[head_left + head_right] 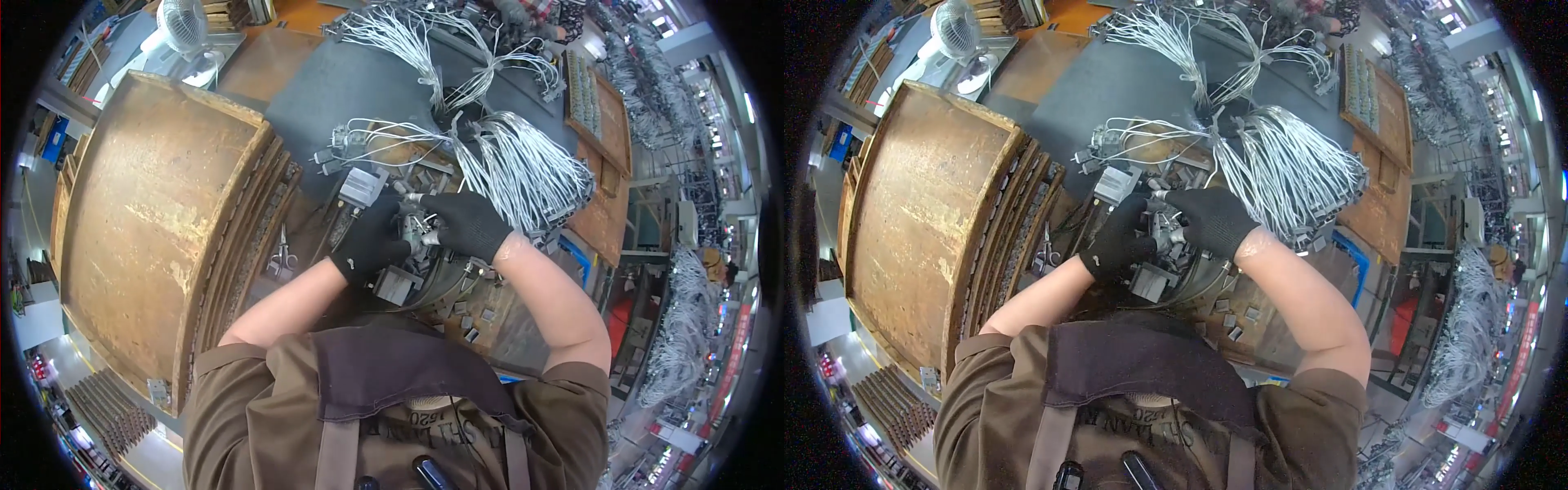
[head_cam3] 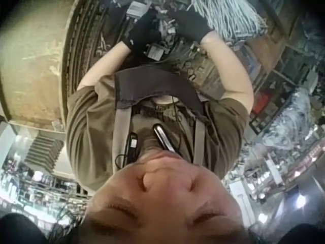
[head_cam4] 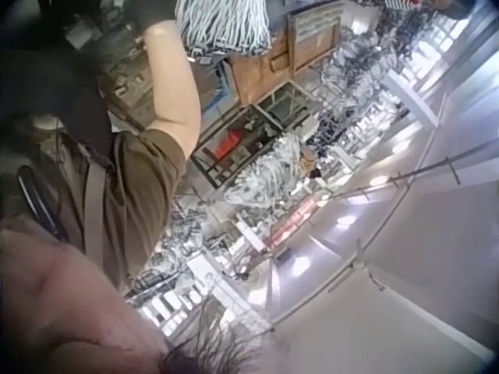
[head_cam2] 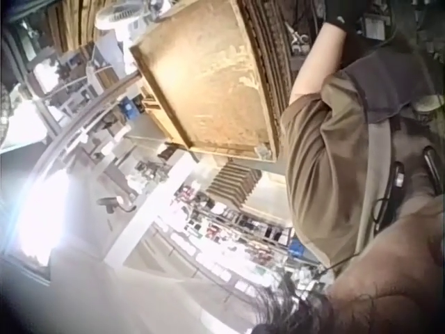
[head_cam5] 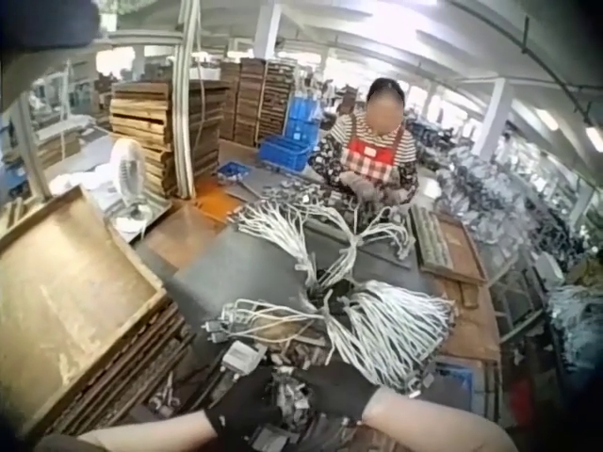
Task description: The person processes bundles of wires using a specialized machine, then organizes the processed wires into wooden trays by hand.
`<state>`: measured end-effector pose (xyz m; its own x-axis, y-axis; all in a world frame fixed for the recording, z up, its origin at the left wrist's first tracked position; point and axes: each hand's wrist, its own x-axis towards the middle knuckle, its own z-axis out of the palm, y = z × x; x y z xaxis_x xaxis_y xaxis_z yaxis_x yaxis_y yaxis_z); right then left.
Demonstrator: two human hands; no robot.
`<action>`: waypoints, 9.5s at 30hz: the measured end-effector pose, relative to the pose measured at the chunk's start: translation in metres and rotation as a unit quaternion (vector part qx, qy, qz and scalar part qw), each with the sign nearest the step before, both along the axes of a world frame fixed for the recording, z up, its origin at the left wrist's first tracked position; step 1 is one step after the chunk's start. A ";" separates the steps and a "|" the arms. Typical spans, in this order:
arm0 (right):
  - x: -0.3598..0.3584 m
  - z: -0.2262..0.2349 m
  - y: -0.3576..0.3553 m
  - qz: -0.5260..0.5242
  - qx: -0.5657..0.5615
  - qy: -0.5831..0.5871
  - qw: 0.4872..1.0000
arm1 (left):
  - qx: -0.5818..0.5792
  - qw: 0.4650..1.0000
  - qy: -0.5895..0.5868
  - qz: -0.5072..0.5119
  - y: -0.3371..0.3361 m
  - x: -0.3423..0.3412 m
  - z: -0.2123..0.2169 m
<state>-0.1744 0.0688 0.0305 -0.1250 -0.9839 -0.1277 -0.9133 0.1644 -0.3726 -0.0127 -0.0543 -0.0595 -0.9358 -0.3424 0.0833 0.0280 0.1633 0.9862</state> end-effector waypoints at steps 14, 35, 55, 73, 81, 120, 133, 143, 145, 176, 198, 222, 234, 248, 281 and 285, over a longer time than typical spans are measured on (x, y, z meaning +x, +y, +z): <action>-0.008 -0.003 0.002 0.042 -0.044 -0.012 0.998 | -0.157 0.987 0.011 -0.010 0.000 -0.009 0.004; 0.001 -0.005 -0.008 -0.062 0.032 -0.065 0.995 | 0.026 0.998 -0.049 0.007 -0.005 -0.030 -0.022; 0.018 -0.043 0.040 -0.042 -0.037 0.078 0.995 | -0.157 0.974 -0.135 -0.088 0.003 -0.009 0.005; 0.025 -0.079 0.034 -0.215 -0.070 0.069 0.972 | -0.263 0.937 -0.221 -0.058 0.008 -0.040 -0.009; 0.048 -0.083 0.074 -0.127 -0.041 0.025 0.991 | -0.070 0.995 -0.073 -0.016 -0.001 -0.011 -0.005; -0.034 -0.041 0.145 -0.188 -0.007 0.003 0.982 | -0.042 0.981 -0.175 0.078 -0.006 0.169 0.146; -0.005 0.008 -0.001 -0.107 -0.011 -0.253 0.961 | -0.227 0.829 -0.390 0.331 -0.096 0.410 0.247; -0.004 0.021 -0.019 0.133 0.212 0.024 0.968 | -0.146 0.840 -0.443 0.278 -0.063 0.469 0.190; -0.007 0.009 -0.020 0.176 0.276 0.043 0.944 | -0.019 0.844 -0.470 0.258 -0.067 0.472 0.181; -0.010 0.023 0.067 0.071 0.300 0.140 0.941 | -0.389 0.896 0.007 -0.212 0.016 -0.044 -0.018; -0.013 0.000 -0.003 0.012 0.049 -0.031 0.998 | -0.018 0.999 -0.034 -0.008 -0.005 -0.009 -0.003; -0.003 0.001 -0.021 -0.031 0.014 0.044 0.998 | -0.002 0.997 -0.070 -0.039 -0.021 -0.050 -0.015; 0.010 -0.032 0.037 -0.026 -0.061 0.011 0.998 | 0.177 0.958 -0.209 -0.087 0.009 -0.029 0.000; 0.016 -0.060 0.019 -0.113 -0.021 0.049 0.992 | -0.275 0.948 -0.145 -0.061 0.008 -0.029 0.001; 0.008 -0.089 0.088 -0.306 -0.248 0.060 0.917 | 0.148 0.957 -0.236 -0.075 0.001 -0.080 0.022; 0.009 -0.090 0.087 -0.311 -0.238 0.072 0.917 | -0.337 0.922 -0.149 -0.121 -0.087 -0.115 0.053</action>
<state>-0.1655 0.1560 -0.0596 -0.6636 -0.6563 0.3591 -0.7428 0.5207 -0.4208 -0.1274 -0.1411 -0.0062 -0.9937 -0.0852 -0.0734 -0.1124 0.7661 0.6328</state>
